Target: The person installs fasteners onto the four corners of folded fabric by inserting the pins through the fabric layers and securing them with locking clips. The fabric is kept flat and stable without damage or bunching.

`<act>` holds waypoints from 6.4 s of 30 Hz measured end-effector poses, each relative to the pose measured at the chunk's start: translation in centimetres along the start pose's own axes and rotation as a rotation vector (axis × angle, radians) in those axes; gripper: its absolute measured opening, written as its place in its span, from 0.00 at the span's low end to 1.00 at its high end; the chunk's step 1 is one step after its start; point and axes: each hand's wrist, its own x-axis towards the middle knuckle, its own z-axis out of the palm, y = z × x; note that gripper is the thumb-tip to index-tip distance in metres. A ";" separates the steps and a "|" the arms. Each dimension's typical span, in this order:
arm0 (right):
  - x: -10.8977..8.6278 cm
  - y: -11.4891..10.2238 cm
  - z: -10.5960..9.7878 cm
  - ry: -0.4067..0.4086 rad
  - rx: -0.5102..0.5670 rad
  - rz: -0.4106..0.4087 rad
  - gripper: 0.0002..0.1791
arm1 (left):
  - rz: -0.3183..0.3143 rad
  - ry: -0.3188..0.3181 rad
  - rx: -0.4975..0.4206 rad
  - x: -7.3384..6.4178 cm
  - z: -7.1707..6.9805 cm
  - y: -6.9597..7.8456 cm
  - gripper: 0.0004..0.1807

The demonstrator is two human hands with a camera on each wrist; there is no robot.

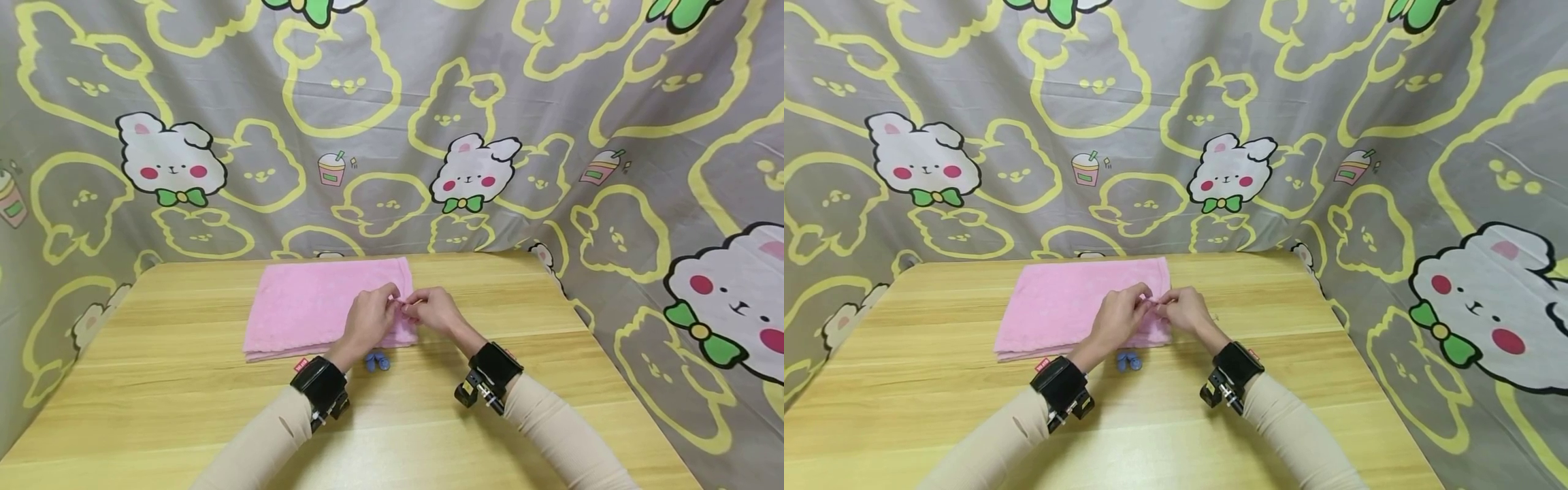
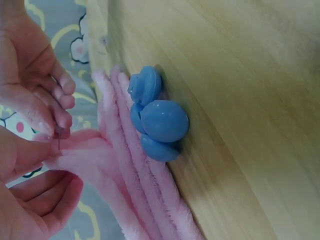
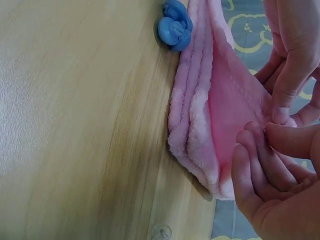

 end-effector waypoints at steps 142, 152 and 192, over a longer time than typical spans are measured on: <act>0.1 1.2 -0.9 -0.046 0.175 0.143 0.17 | -0.176 -0.602 0.095 -3.1 -3.3 -0.7 0.13; 0.0 1.2 -0.9 -0.045 0.178 0.143 0.17 | -0.146 -0.559 0.068 -2.0 -4.6 -0.9 0.06; 0.1 0.5 -0.8 -0.142 0.244 0.177 0.13 | -0.296 -0.229 -0.356 0.4 -2.0 -0.7 0.09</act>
